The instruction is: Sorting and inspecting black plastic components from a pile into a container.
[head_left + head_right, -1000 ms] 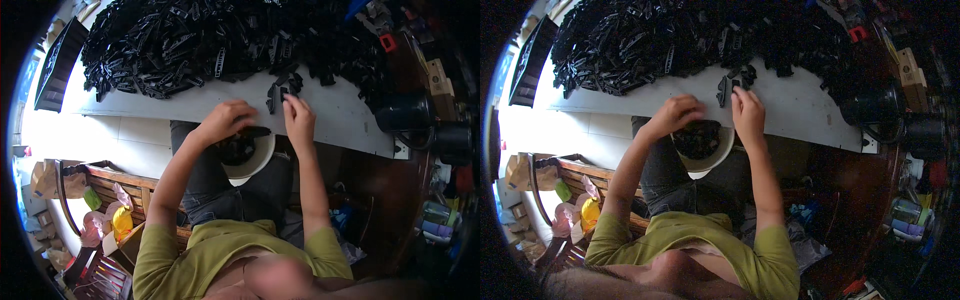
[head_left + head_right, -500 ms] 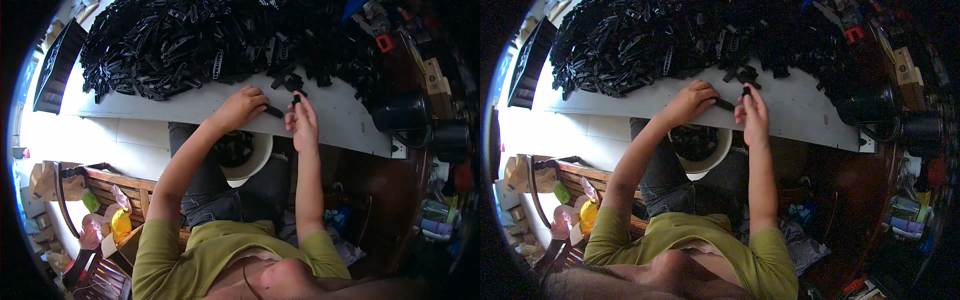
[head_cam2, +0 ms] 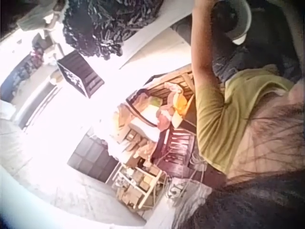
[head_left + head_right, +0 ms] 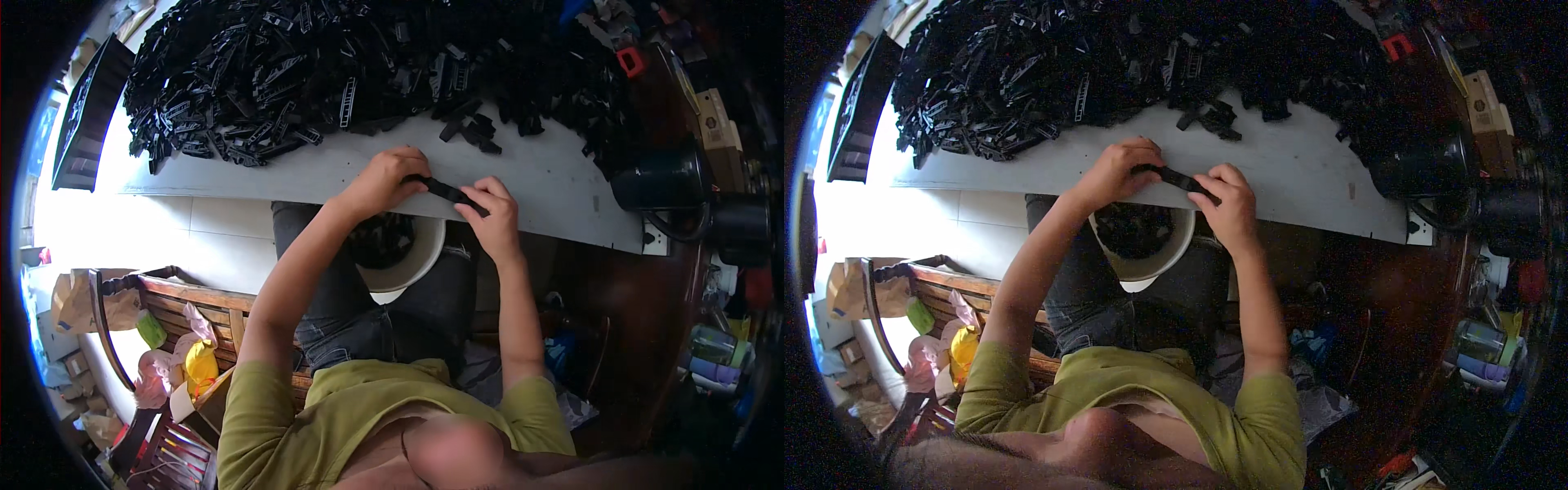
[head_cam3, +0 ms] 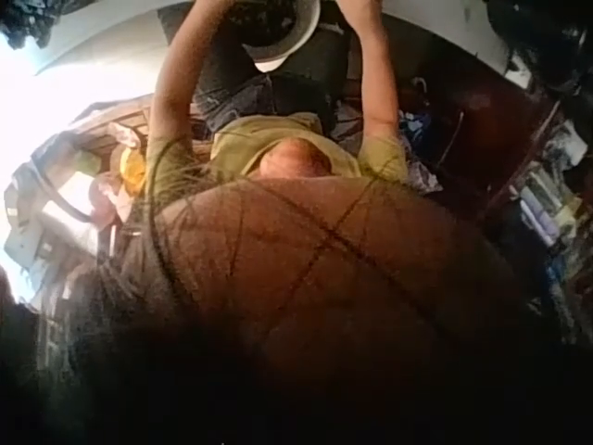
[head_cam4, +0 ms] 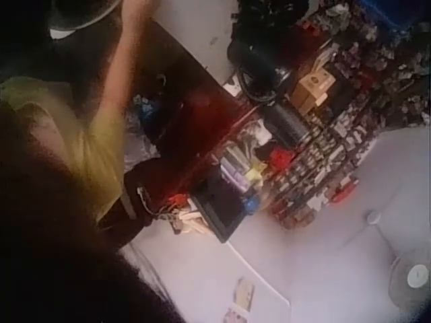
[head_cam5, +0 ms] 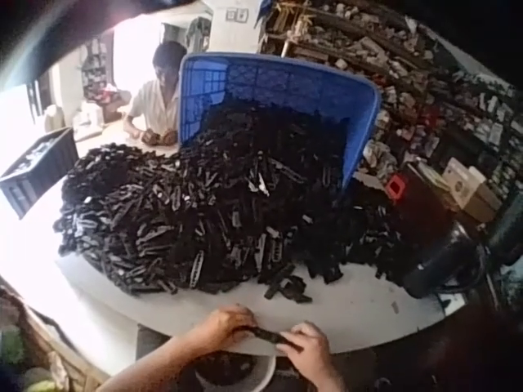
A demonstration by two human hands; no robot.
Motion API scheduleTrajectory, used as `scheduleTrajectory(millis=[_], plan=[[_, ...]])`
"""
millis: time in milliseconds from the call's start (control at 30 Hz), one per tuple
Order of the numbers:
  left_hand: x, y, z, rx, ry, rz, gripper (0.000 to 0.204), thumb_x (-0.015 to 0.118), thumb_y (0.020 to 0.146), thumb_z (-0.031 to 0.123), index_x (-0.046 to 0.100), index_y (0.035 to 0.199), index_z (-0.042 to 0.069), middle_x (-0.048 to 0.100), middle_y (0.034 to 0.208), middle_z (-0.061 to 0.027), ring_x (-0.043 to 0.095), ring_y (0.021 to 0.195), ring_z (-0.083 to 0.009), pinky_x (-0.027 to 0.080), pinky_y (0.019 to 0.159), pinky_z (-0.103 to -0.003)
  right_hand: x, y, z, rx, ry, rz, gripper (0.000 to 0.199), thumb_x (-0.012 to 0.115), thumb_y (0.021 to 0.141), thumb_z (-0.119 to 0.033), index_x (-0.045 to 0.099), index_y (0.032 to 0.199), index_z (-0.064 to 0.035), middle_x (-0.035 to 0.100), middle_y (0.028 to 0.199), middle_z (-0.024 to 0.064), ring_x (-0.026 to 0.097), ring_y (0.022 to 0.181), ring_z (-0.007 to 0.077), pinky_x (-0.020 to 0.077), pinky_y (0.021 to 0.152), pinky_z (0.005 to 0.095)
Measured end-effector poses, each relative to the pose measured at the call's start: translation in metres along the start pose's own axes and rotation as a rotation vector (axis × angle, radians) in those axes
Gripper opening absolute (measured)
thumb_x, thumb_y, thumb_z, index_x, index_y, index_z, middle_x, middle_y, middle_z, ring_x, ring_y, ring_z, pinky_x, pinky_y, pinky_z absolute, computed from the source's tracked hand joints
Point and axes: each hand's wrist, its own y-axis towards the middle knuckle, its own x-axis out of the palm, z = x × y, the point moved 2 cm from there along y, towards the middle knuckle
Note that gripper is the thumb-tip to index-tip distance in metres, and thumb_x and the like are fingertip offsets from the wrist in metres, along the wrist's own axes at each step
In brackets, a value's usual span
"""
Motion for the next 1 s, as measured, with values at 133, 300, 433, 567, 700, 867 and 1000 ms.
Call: scheduleTrajectory(millis=[133, 300, 433, 567, 700, 867, 1000], plan=[[-0.003, -0.002, 0.001, -0.019, -0.019, 0.000, 0.023, 0.074, 0.071, 0.005, 0.066, 0.092, -0.001, 0.064, 0.097, -0.0152, 0.060, 0.096, -0.0336, 0.049, 0.084, -0.040, 0.006, 0.000, 0.014, -0.022, 0.217, -0.061, 0.030, 0.075, 0.070, -0.002, 0.068, 0.098, 0.0020, 0.057, 0.086, 0.0092, 0.057, 0.079, 0.0226, 0.0459, 0.072, 0.0312], [-0.001, -0.001, 0.002, -0.026, -0.034, 0.017, 0.023, 0.073, 0.070, 0.003, 0.066, 0.091, -0.001, 0.064, 0.096, -0.0156, 0.060, 0.096, -0.0336, 0.049, 0.084, -0.040, 0.009, -0.008, 0.022, 0.039, 0.259, 0.023, 0.030, 0.076, 0.071, -0.010, 0.069, 0.099, 0.0005, 0.058, 0.088, 0.0095, 0.056, 0.083, 0.0260, 0.0456, 0.074, 0.0346], [-0.002, -0.001, 0.005, -0.033, -0.029, 0.009, 0.022, 0.073, 0.070, 0.002, 0.065, 0.091, -0.001, 0.064, 0.096, -0.0156, 0.060, 0.096, -0.0338, 0.049, 0.084, -0.040, 0.011, -0.002, 0.011, -0.073, 0.046, 0.055, 0.031, 0.075, 0.070, -0.006, 0.069, 0.100, 0.0000, 0.058, 0.089, 0.0091, 0.055, 0.085, 0.0242, 0.0449, 0.077, 0.0333], [0.001, -0.001, 0.007, -0.011, 0.003, 0.041, 0.023, 0.073, 0.070, 0.002, 0.065, 0.091, -0.001, 0.063, 0.096, -0.0153, 0.060, 0.096, -0.0336, 0.049, 0.084, -0.041, 0.021, 0.005, 0.003, -0.108, -0.024, 0.038, 0.031, 0.076, 0.069, -0.007, 0.070, 0.099, -0.0010, 0.057, 0.087, 0.0094, 0.053, 0.085, 0.0253, 0.0441, 0.078, 0.0348], [-0.004, -0.012, 0.009, -0.019, 0.004, -0.043, 0.025, 0.073, 0.070, 0.002, 0.066, 0.094, -0.001, 0.062, 0.097, -0.0147, 0.060, 0.095, -0.0335, 0.049, 0.084, -0.040, 0.014, 0.012, 0.016, -0.099, 0.134, -0.083, 0.030, 0.074, 0.072, -0.007, 0.069, 0.101, -0.0036, 0.055, 0.095, 0.0077, 0.055, 0.083, 0.0234, 0.0457, 0.073, 0.0344], [-0.015, -0.028, 0.017, -0.091, -0.084, -0.048, 0.036, 0.071, 0.073, 0.005, 0.063, 0.108, 0.003, 0.060, 0.103, -0.0129, 0.058, 0.097, -0.0334, 0.049, 0.085, -0.041, -0.004, 0.028, 0.048, 0.149, -0.223, 0.281, 0.030, 0.069, 0.081, -0.015, 0.063, 0.109, -0.0076, 0.057, 0.099, 0.0072, 0.057, 0.094, 0.0276, 0.0481, 0.075, 0.0386], [-0.008, -0.006, 0.033, -0.043, 0.288, 0.171, 0.046, 0.070, 0.073, 0.007, 0.058, 0.117, 0.005, 0.059, 0.107, -0.0127, 0.055, 0.103, -0.0336, 0.045, 0.092, -0.041, 0.013, 0.023, 0.031, 0.032, -0.220, 0.191, 0.023, 0.066, 0.081, -0.010, 0.065, 0.104, -0.0091, 0.059, 0.101, 0.0081, 0.059, 0.092, 0.0304, 0.0485, 0.076, 0.0373]])
